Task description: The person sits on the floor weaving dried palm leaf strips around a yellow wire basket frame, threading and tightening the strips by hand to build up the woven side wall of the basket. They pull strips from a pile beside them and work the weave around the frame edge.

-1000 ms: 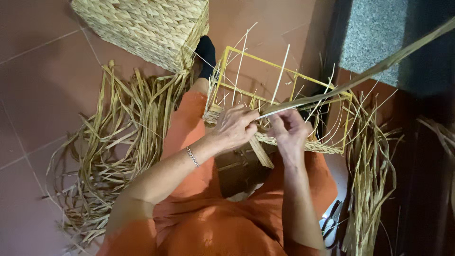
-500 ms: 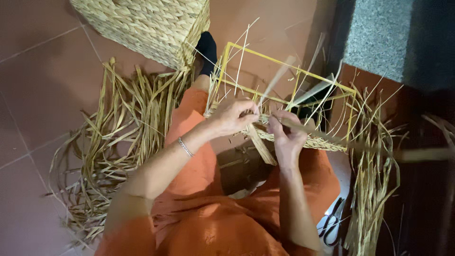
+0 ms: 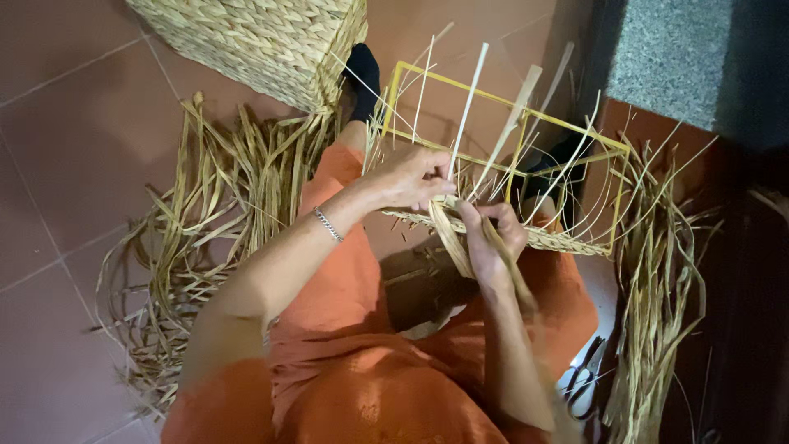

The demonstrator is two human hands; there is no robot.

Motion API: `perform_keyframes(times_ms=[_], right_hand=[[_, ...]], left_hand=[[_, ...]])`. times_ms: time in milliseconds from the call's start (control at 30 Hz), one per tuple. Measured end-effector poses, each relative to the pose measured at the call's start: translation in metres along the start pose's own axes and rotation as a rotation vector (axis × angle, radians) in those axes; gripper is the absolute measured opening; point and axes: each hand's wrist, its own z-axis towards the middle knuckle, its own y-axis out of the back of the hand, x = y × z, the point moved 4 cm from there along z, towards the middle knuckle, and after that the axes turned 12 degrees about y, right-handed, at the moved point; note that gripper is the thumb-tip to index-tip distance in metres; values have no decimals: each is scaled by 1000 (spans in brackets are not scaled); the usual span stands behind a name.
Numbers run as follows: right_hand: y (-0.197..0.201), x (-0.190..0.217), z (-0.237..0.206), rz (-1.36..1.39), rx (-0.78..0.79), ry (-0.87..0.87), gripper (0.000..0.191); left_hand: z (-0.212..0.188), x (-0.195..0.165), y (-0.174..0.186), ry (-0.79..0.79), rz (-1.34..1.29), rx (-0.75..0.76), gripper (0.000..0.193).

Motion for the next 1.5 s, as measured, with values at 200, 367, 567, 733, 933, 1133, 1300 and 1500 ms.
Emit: perform_keyframes(times_ms=[200,367,567,733,933,1133,1300,1500], right_hand=[[3,-25,-17,320,69,-314,29],[6,-28,-15,344,72,-398,36],[13,-33,-15,373,-44,-656,34],[4,-30,-15,587,-106,-653,33],[4,-32,-18,496,-198,-710,18],[2,-40,-16,537,-190,-688,22],[-3,-38,-14,597,-142,-681,24],[-6,-38,-12,665,-131,-753,25]], left_hand=[[33,22,-18,67,-27,-203,28],[29,6,-11,7,284,-367,26],[-19,-23,19,130,-134,-184,11],[-84,3,64,-334,-104,-684,6],[-80,78,52,-5,-122,-573,18],[-60,106,46,38,-376,-440,29],[-63,102,49,226,-232,-483,30],[-91,52,33,-104,317,-876,45]])
